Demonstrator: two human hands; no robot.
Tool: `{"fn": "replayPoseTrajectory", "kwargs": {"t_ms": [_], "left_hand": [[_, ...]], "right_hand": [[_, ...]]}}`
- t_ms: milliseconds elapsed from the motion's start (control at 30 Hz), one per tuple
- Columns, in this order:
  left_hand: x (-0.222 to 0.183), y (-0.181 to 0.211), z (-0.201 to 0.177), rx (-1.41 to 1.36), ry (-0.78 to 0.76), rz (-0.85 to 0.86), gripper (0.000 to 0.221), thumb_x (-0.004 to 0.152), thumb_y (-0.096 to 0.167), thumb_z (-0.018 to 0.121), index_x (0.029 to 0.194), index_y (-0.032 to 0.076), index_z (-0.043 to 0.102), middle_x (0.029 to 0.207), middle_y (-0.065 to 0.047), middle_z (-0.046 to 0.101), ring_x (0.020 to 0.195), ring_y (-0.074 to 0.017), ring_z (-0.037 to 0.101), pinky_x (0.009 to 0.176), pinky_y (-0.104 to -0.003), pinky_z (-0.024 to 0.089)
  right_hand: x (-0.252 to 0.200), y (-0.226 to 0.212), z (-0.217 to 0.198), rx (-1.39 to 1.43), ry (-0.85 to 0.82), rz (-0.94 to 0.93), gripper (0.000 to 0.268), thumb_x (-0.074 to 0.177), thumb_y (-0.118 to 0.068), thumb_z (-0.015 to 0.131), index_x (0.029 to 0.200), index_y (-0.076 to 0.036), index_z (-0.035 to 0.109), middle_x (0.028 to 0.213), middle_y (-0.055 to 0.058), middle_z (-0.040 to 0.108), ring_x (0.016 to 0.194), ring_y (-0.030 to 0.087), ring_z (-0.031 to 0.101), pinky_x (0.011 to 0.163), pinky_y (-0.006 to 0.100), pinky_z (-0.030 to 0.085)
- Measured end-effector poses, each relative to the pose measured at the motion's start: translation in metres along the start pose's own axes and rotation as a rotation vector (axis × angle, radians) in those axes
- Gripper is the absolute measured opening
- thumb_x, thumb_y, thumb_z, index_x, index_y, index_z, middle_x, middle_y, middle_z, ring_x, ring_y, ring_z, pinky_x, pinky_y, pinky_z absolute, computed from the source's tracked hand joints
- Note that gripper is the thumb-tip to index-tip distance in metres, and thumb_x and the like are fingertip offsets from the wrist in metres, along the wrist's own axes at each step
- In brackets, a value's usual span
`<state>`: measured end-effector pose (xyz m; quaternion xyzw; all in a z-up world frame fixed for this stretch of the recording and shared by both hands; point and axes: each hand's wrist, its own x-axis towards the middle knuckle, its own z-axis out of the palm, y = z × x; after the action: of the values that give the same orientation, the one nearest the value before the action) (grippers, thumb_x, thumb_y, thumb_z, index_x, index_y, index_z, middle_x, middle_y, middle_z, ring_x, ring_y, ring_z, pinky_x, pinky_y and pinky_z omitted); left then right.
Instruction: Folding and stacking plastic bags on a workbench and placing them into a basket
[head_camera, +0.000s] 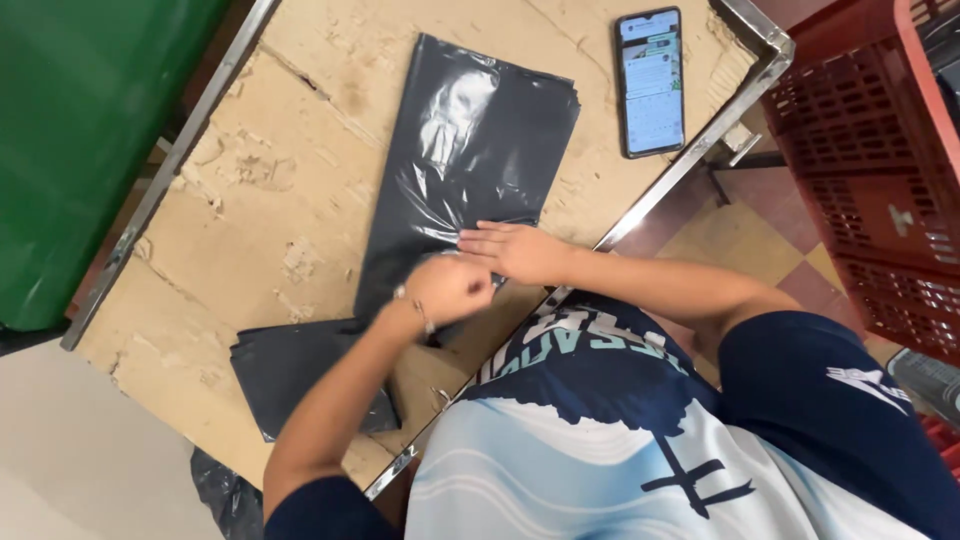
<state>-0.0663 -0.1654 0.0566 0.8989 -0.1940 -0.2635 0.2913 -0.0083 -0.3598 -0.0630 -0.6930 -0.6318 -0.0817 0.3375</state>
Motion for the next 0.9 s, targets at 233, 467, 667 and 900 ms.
{"fn": "replayPoseTrajectory", "kwargs": {"t_ms": [233,467,667,900], "left_hand": [[0.071,-0.154,-0.041,-1.011,-0.11,-0.241,0.055,0.111,0.039,0.024,0.118,0.003,0.065,0.126,-0.018,0.072,0.119,-0.0247,0.069,0.091,-0.028,0.056],[0.07,-0.253,0.024,-0.656,0.53,-0.581,0.049,0.104,0.06,0.044,0.116,0.019,0.068,0.095,-0.001,0.067,0.092,-0.0161,0.062,0.084,-0.03,0.051],[0.078,-0.18,0.015,-0.135,0.958,-0.399,0.029,0.102,0.034,0.07,0.077,0.019,0.062,0.065,-0.004,0.06,0.064,-0.0224,0.063,0.062,-0.031,0.051],[0.121,-0.12,-0.045,0.011,0.78,-0.867,0.06,0.084,0.071,0.071,0.107,0.019,0.055,0.106,-0.007,0.06,0.107,-0.0313,0.062,0.085,-0.052,0.058]], "right_hand": [[-0.023,0.013,-0.05,0.826,0.033,0.386,0.047,0.107,-0.04,0.049,0.133,-0.008,0.07,0.134,0.013,0.069,0.13,0.035,0.061,0.116,0.058,0.038],[-0.034,0.035,-0.045,1.637,0.771,1.481,0.036,0.103,-0.032,0.065,0.118,-0.001,0.071,0.114,0.023,0.074,0.106,0.034,0.075,0.098,0.052,0.059],[0.003,0.03,-0.084,1.533,0.727,1.682,0.031,0.102,-0.033,0.067,0.11,-0.003,0.067,0.095,0.011,0.071,0.084,0.024,0.077,0.075,0.039,0.065],[0.001,0.039,-0.072,1.333,0.624,1.78,0.027,0.102,-0.039,0.066,0.097,-0.013,0.061,0.069,-0.006,0.054,0.048,0.01,0.067,0.043,0.02,0.057]]}}
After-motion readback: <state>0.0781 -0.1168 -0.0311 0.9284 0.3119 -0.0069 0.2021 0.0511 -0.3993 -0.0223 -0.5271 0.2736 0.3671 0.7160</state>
